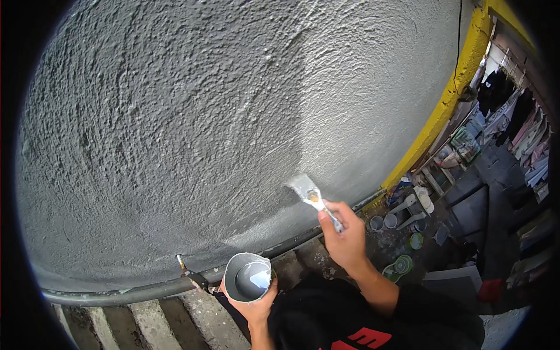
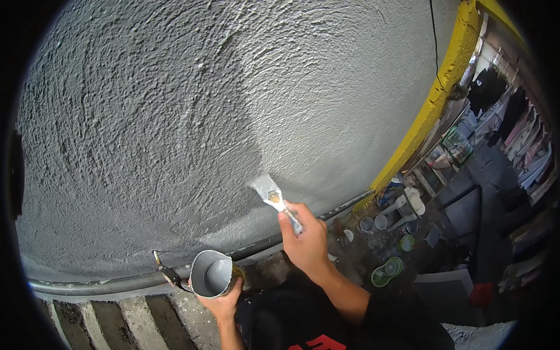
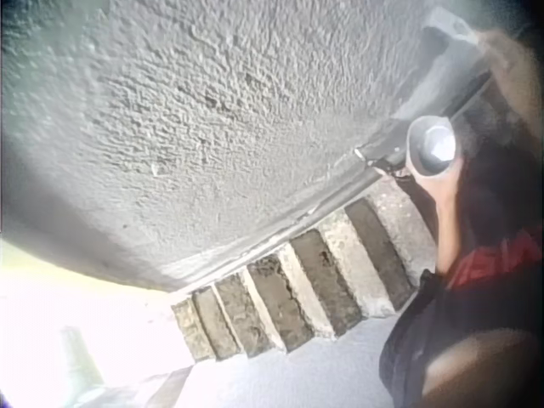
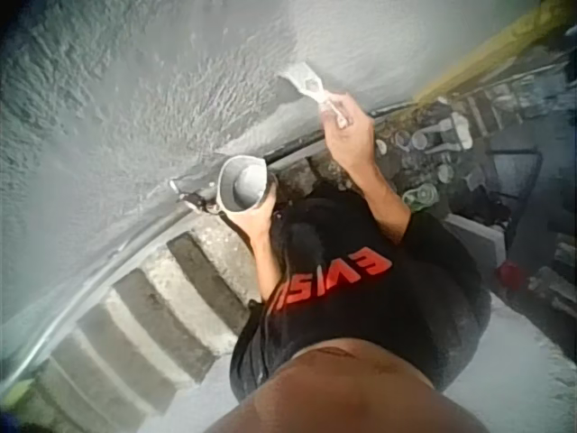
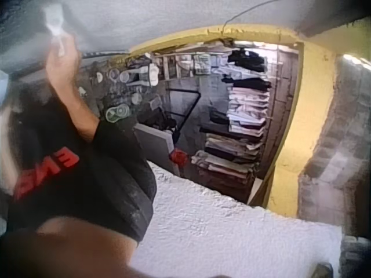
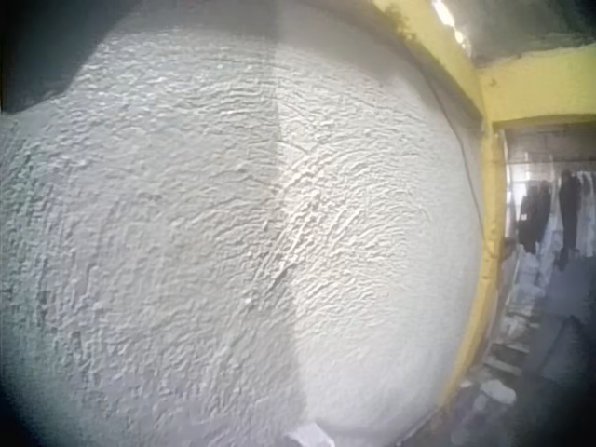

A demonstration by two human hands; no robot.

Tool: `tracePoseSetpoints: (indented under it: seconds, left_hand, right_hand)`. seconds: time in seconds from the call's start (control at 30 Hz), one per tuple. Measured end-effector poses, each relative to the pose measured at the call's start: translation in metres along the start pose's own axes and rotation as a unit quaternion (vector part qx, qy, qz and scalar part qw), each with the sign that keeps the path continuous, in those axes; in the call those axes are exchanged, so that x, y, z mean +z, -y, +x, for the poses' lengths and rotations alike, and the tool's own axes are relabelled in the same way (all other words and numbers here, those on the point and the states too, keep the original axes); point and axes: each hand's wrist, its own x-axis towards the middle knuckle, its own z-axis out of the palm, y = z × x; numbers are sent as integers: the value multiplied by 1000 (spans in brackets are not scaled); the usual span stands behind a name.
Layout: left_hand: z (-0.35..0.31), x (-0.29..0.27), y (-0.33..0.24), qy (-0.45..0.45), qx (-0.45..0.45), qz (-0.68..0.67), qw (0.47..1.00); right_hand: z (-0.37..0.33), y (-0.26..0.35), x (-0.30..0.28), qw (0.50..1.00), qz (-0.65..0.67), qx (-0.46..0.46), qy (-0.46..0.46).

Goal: The person paints a textured wall with white paint using a brush. They repeatedly dip the brush into a small container held in the left hand and apply the paint to the wall surface in a steady, repetitive motion.

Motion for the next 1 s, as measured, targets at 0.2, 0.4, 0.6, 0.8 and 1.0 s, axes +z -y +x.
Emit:
tracePoseSetpoints:
  seconds: [0.2,0.4,0.6,0.8,1.0]
  left_hand:
    - [1,-2,-2,14,-22,-6,1000]
    - [1,-2,-6,10,-21,-14,1000]
    - [0,-6,1,12,-8,-20,1000]
    - [-1,-5,4,5,-38,-20,999]
    - [-2,-8,4,21,-19,-21,999]
  right_hand:
    - [1,32,-12,983,2,-167,-70]
    - [-22,-39,18,985,-138,-75,63]
    - [-51,-49,-1,989,-132,-12,71]
    - [-30,-24,10,986,-126,-109,15]
    - [-50,-75,25,972,-208,-39,104]
